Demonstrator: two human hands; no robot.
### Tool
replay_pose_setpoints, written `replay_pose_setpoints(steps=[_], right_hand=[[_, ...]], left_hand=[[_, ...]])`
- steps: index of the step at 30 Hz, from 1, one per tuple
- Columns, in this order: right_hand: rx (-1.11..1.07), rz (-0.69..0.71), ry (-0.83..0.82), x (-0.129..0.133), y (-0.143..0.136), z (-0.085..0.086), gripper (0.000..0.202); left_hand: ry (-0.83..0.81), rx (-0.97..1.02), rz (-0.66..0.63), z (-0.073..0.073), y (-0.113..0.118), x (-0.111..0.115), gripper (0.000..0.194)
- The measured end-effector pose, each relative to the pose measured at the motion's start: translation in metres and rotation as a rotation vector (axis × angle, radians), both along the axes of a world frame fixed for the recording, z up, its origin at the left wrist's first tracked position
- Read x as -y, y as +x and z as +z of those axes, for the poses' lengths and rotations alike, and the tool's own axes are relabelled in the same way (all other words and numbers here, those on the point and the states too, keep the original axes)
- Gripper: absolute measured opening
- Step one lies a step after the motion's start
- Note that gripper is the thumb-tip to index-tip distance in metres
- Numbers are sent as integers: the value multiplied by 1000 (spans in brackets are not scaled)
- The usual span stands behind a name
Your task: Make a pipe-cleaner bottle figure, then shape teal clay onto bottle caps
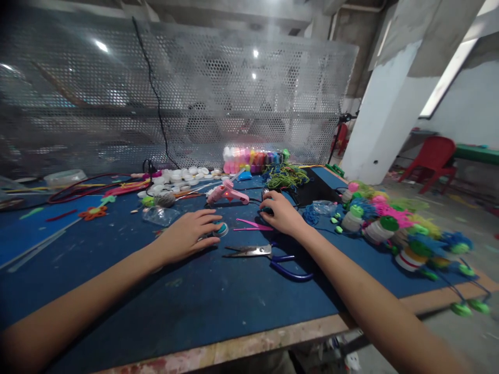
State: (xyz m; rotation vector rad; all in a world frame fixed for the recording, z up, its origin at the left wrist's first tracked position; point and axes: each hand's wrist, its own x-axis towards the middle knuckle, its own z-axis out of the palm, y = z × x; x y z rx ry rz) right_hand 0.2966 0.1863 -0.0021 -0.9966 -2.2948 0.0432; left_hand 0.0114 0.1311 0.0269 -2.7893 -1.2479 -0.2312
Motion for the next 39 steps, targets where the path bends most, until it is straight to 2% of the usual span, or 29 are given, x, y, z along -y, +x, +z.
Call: replay_pose_setpoints(steps=[3, 6, 9, 11, 13, 15, 17, 19, 22, 25, 30, 33, 35, 37, 39], right_hand=[[-4, -9, -1, 0, 0, 0, 14], [-6, -13, -1, -1, 1, 1, 13], [3, -35, 8, -2, 4, 4, 14], [10, -59, 10, -3, 7, 5, 16], [15, -73, 3, -4, 9, 6, 18], [26, -64, -11, -6, 11, 6, 21], [43, -50, -34, -8, 13, 5, 25], [62, -54, -71, -10, 14, 4, 29], [88, -86, -111, -14, 16, 4, 31], [120, -90, -111, -16, 16, 6, 30], [156, -62, -119, -18, 13, 8, 24], [162, -74, -123, -20, 12, 8, 25], [161, -78, -125, -21, 14, 8, 26], [155, -75, -126, -20, 15, 9, 26], [145, -75, -129, -18, 16, 10, 26]], left_hand=[[-92, 61, 17, 8, -3, -9, 35], [-236, 226, 81, 27, -6, -23, 36], [-206, 388, 175, 49, 0, -33, 34], [-162, 403, 217, 60, 10, -36, 34], [-152, 369, 210, 64, 24, -39, 36], [-152, 284, 155, 60, 43, -43, 35], [-151, 153, 122, 51, 62, -48, 32], [-153, 41, 152, 38, 82, -53, 32], [-131, -6, 201, 21, 106, -59, 41], [-104, -35, 222, 10, 122, -64, 49], [-67, -69, 207, 2, 136, -72, 33], [-66, -79, 172, 5, 134, -72, 31], [-69, -88, 157, 15, 122, -66, 31], [-71, -100, 167, 29, 97, -54, 32], [-70, -103, 208, 43, 61, -40, 35]])
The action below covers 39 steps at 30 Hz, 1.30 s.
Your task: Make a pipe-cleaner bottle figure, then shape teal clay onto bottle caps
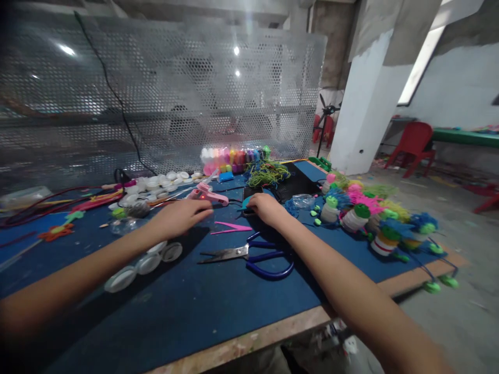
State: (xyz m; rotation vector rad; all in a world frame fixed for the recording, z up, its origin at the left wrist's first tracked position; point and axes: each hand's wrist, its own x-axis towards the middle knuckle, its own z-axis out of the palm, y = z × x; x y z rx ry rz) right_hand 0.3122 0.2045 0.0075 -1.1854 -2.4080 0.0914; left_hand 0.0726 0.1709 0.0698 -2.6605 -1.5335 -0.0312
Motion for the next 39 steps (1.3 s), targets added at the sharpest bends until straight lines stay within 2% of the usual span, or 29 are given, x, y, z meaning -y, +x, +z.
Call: replay_pose_setpoints(steps=[3, 5, 7, 11, 15, 19, 22, 25, 27, 28, 30, 32, 35, 39], right_hand=[[-19, -18, -9, 3, -1, 0, 26], [-26, -32, -16, 4, -2, -1, 26], [-28, -42, -14, 5, -4, -2, 27], [-14, -48, 7, 7, -5, -3, 27], [1, -35, 23, 9, -5, -5, 24], [-22, -18, 20, 9, -5, -10, 20], [-88, -18, 44, 10, -5, -10, 18], [-260, -6, 137, 20, -14, 0, 21], [-413, 52, 133, 34, -28, 9, 24], [-491, 105, 85, 44, -37, 13, 29], [-628, 265, -116, 65, -59, 19, 48], [-662, 404, -268, 84, -80, 19, 68], [-677, 438, -248, 101, -101, 14, 66], [-636, 328, -66, 103, -105, 6, 44]], left_hand=[[-1, 101, 91, 12, -54, 21, 37], [15, 173, 125, 11, -78, 29, 36], [31, 218, 151, 2, -88, 30, 34], [69, 250, 194, -18, -82, 20, 36], [71, 248, 147, -30, -73, 9, 29], [42, 238, 116, -36, -70, 7, 27], [40, 311, 99, -34, -72, 9, 25], [-41, 586, 147, -27, -72, 17, 24], [-247, 903, 219, -21, -68, 30, 28], [-377, 1083, 252, -18, -65, 38, 29], [-609, 1418, 272, -14, -58, 54, 29], [-748, 1641, 285, -13, -50, 69, 25], [-897, 1808, 292, -18, -43, 83, 22], [-950, 1845, 321, -30, -39, 86, 19]])
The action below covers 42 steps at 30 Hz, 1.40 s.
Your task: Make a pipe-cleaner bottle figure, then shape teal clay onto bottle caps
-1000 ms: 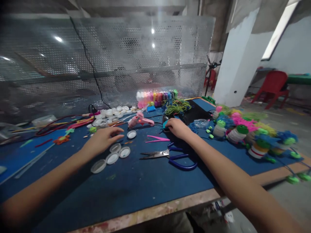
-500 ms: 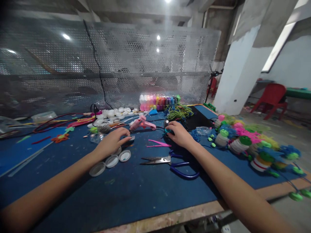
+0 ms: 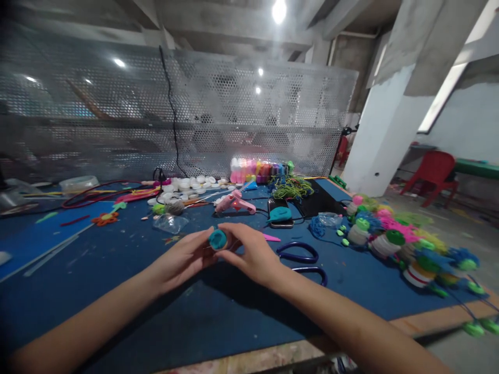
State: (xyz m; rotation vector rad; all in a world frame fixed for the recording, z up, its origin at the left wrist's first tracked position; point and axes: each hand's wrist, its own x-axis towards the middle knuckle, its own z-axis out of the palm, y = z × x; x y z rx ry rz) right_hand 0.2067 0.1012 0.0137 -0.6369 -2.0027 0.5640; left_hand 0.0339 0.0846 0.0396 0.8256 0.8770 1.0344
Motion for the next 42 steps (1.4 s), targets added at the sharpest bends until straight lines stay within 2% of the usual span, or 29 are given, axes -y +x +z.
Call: replay_pose_setpoints(steps=[4, 9, 18, 25, 35, 37, 39, 42], right_hand=[[1, -73, 76, -3, 5, -4, 41], [61, -59, 142, -1, 8, -3, 39], [87, -142, 270, -1, 4, -8, 37], [127, -189, 321, -3, 3, -12, 36], [125, -178, 300, -2, 4, -12, 35], [124, -169, 270, -2, 5, -11, 34], [121, -174, 225, -3, 7, -9, 34], [110, -178, 185, -5, 9, -4, 33]], left_hand=[[58, 19, 30, -7, -1, 0, 23], [72, 0, -80, -5, 3, 8, 32], [183, -138, 85, -13, 18, 12, 33], [241, -290, 97, -17, 18, 8, 35], [251, -273, 80, -21, 17, 5, 33], [221, -225, 31, -20, 14, 4, 38], [180, -129, -43, -17, 11, 3, 54], [179, -39, -44, -12, 9, 5, 70]])
